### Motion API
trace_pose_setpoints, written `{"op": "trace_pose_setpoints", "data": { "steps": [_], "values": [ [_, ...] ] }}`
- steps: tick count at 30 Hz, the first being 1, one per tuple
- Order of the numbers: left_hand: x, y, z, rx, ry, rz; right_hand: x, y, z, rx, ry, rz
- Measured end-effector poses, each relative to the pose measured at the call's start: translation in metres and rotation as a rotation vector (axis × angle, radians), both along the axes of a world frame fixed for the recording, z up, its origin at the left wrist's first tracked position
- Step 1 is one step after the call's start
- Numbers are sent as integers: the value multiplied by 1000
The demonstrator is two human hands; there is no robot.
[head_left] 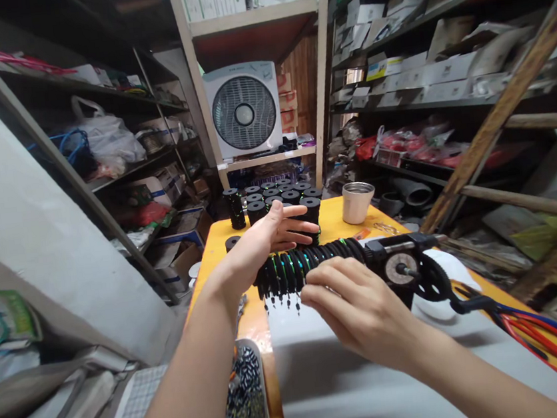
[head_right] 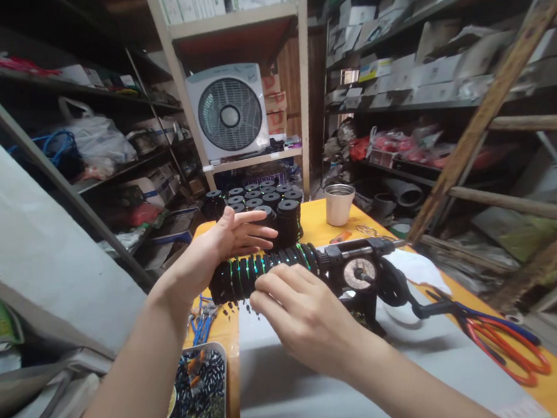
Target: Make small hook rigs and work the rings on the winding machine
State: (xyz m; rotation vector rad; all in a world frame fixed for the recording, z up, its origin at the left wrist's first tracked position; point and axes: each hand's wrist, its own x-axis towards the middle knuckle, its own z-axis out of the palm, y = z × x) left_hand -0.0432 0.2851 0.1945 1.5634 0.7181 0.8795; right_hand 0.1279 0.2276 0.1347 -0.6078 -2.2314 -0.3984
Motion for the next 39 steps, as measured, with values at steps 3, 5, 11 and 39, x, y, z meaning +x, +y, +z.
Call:
{"op": "trace_pose_setpoints", "data": {
  "steps": [3,5,11,39],
  "values": [
    [1,-3,2,5,6,8,-9,1,7,-43,89,25],
    [2,-5,3,-16,-3,16,-18,4,12,-21,128,-15],
    [4,-5,1,13,67,44,-16,-1,5,64,55,2],
    [23,-7,5,558,832,131,49,-7,2,-79,299,-263]
  ]
}}
